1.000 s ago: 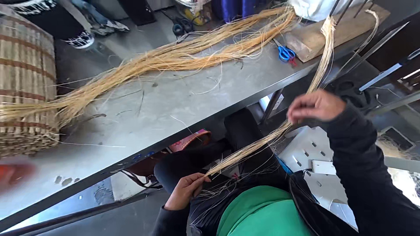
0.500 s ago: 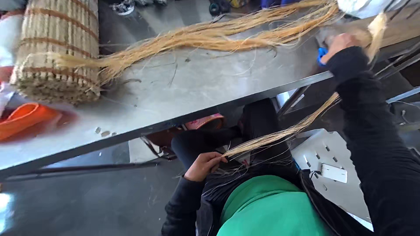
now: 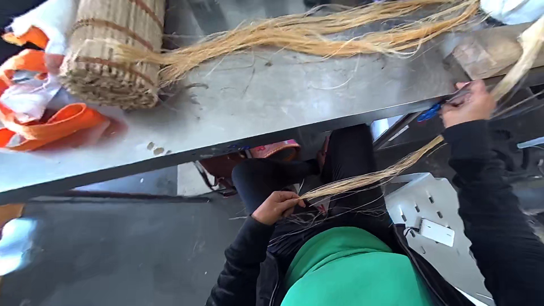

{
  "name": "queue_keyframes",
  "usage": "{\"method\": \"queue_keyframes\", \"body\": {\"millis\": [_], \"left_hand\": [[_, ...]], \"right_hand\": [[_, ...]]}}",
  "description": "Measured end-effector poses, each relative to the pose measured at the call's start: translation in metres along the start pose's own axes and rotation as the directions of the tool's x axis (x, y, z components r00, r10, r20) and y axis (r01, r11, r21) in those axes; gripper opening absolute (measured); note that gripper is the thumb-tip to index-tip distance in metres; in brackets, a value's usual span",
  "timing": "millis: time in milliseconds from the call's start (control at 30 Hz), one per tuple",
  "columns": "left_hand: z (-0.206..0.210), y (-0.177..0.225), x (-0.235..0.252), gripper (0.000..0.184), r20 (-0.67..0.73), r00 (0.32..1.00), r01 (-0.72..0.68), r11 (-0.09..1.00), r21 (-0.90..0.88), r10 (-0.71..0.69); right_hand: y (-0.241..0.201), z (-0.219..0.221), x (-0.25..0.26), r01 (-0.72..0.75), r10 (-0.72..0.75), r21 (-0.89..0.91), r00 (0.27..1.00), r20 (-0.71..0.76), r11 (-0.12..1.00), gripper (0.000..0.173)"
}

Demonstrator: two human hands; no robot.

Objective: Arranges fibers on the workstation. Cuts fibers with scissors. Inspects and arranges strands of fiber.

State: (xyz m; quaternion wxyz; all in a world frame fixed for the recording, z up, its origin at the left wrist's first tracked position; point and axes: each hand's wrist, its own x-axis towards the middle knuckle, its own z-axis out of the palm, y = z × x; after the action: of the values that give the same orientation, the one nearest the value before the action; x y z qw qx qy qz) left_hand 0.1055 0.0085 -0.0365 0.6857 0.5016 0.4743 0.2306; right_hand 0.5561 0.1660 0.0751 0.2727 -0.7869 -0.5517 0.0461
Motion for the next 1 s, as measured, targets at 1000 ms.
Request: {"method": "queue_keyframes", "body": {"millis": [1000], "left_hand": [[0.010,0.009,0.000,0.026,-0.051,0.998,-0.034,0.997,-0.076,0.031]], "right_hand": [[-0.028,-0.016,-0.002,0.353,-0.351,0.598,0.928,-0.125,0.720,0.035]]}}
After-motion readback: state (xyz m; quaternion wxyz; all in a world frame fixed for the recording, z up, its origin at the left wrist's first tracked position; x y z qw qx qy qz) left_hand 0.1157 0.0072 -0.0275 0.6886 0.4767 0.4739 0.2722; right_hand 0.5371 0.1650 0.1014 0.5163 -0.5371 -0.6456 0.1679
